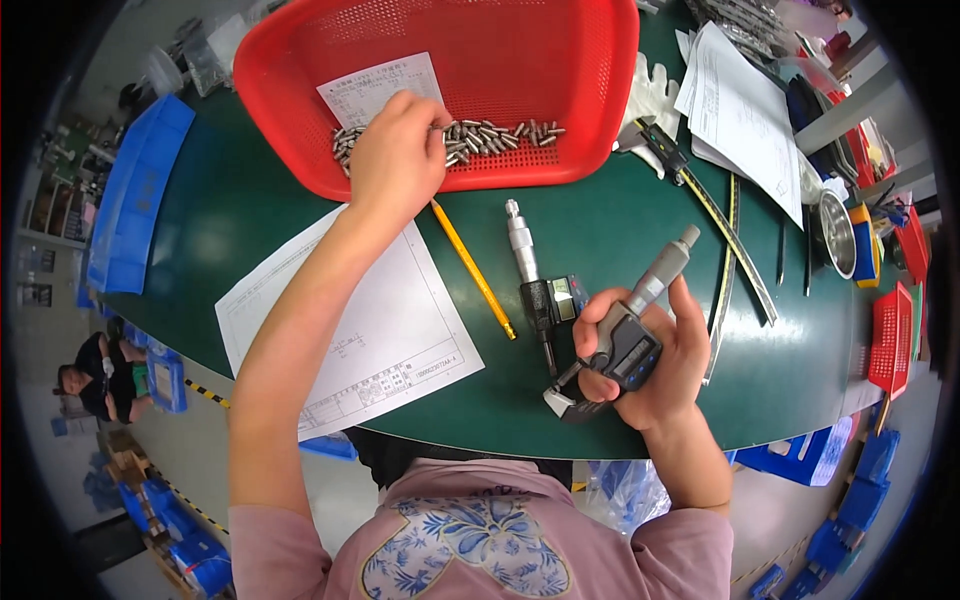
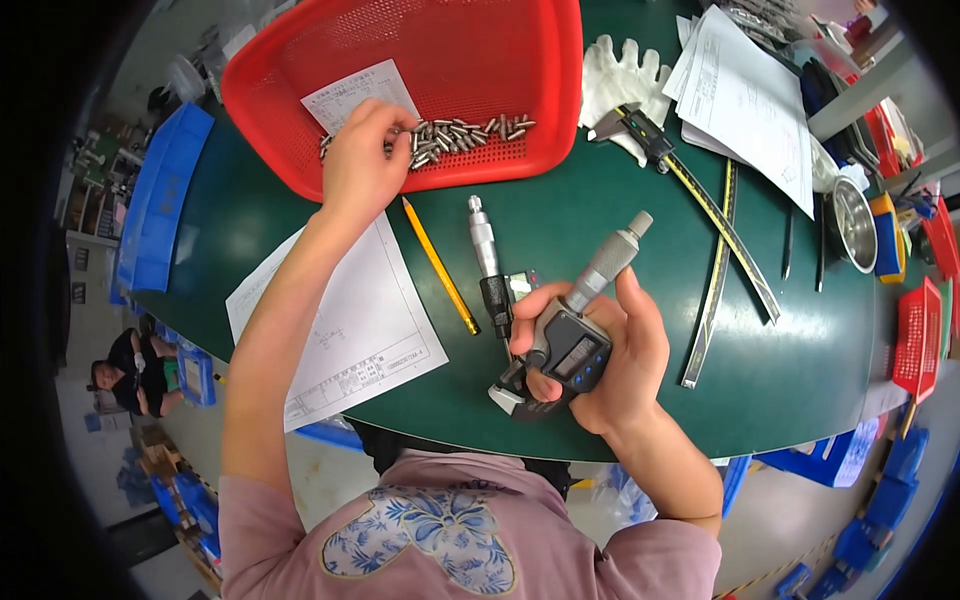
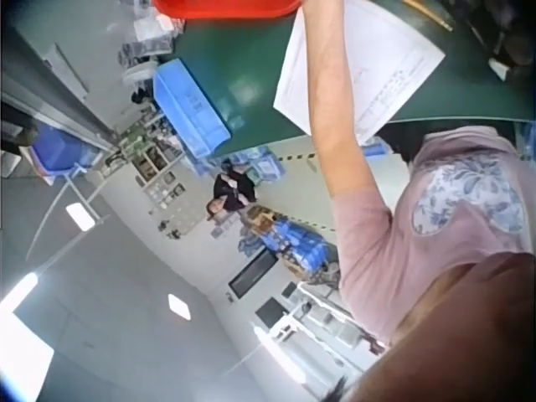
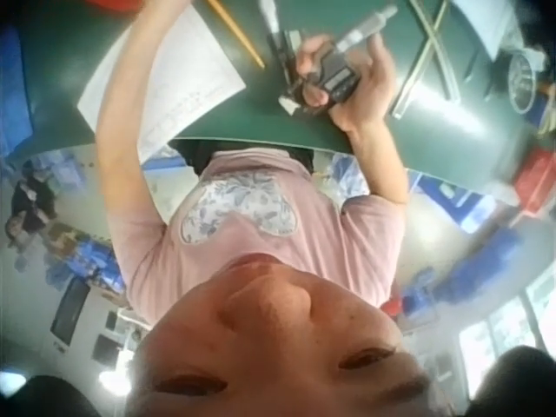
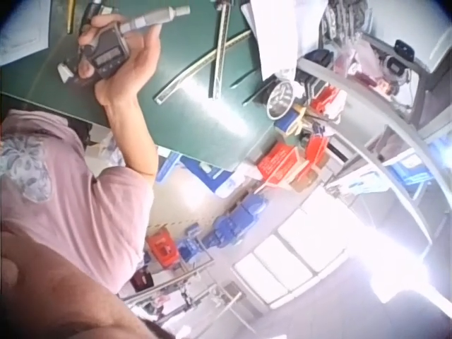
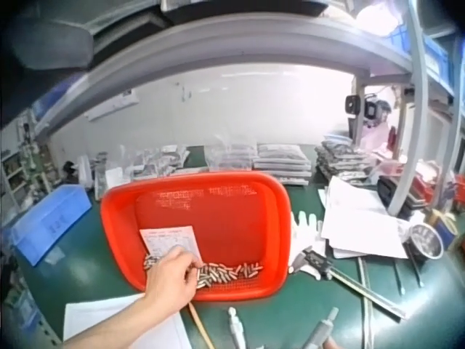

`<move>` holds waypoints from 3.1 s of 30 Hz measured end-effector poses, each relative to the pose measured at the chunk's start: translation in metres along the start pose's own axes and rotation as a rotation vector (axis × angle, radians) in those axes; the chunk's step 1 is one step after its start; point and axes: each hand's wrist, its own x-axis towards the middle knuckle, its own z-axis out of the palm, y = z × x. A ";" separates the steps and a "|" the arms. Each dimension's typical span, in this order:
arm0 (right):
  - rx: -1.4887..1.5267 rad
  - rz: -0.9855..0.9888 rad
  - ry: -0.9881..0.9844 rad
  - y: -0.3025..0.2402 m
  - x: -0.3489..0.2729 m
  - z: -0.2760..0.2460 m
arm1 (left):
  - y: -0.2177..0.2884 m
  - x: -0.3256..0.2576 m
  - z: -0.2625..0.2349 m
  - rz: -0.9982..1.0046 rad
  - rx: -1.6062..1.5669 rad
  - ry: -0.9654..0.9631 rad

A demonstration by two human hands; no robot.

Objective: Using a digital micrometer and caliper to measure small metal components at a workbench.

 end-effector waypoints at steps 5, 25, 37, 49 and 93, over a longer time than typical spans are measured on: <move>-0.004 -0.011 -0.014 -0.001 -0.003 -0.001 | 0.005 0.010 0.016 0.341 0.172 -0.110; 0.037 -0.095 -0.020 -0.004 0.002 -0.001 | 0.103 -0.121 -0.035 -0.739 -1.634 -0.492; -0.023 -0.090 -0.034 -0.003 -0.001 -0.001 | 0.107 -0.129 -0.030 -0.739 -1.590 -0.521; -0.050 -0.039 0.046 -0.002 0.002 0.001 | 0.106 -0.125 -0.032 -0.792 -1.570 -0.519; -0.083 -0.064 0.006 0.000 0.003 -0.002 | 0.110 -0.127 -0.032 -0.761 -1.558 -0.497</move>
